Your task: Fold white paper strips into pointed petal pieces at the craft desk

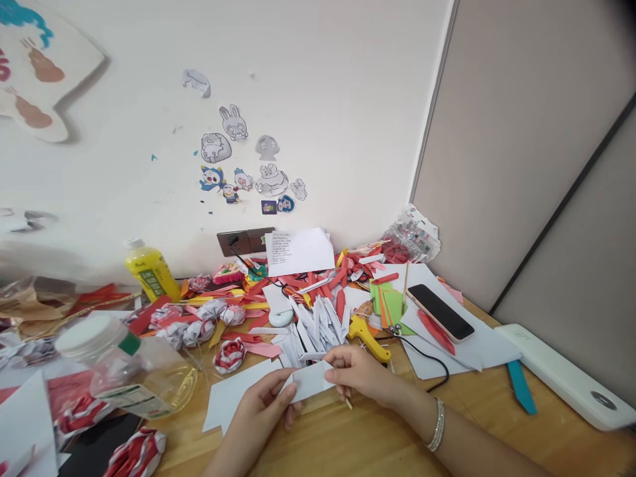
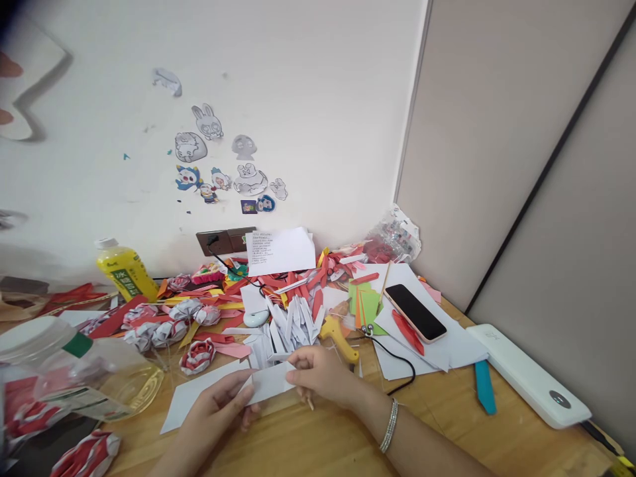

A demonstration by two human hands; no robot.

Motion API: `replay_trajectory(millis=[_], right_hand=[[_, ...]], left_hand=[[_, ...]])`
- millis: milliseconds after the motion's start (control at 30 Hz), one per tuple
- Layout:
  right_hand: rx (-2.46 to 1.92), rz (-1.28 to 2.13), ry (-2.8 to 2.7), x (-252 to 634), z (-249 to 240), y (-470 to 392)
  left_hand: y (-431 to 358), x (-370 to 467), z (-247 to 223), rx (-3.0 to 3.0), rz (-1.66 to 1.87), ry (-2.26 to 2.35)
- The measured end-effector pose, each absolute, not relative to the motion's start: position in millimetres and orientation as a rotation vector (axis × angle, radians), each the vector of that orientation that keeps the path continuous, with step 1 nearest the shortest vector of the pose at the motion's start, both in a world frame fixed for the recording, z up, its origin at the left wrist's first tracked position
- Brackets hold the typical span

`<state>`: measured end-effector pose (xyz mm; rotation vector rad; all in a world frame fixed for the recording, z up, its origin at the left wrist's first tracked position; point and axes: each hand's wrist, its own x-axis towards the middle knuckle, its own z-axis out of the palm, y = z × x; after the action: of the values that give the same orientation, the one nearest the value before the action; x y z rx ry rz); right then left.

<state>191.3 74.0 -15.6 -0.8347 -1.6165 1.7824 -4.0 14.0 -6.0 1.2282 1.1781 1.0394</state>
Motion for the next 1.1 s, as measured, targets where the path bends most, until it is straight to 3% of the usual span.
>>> replay_trajectory(millis=[533,1100], right_hand=[[-0.766,1.622,-1.610,190,-17,71],[-0.890,1.154,-2.189,197,-5,70]], left_hand=[[9,5,5,0.858,1.131,1.143],[11,7,5,1.200,0.932,1.335]])
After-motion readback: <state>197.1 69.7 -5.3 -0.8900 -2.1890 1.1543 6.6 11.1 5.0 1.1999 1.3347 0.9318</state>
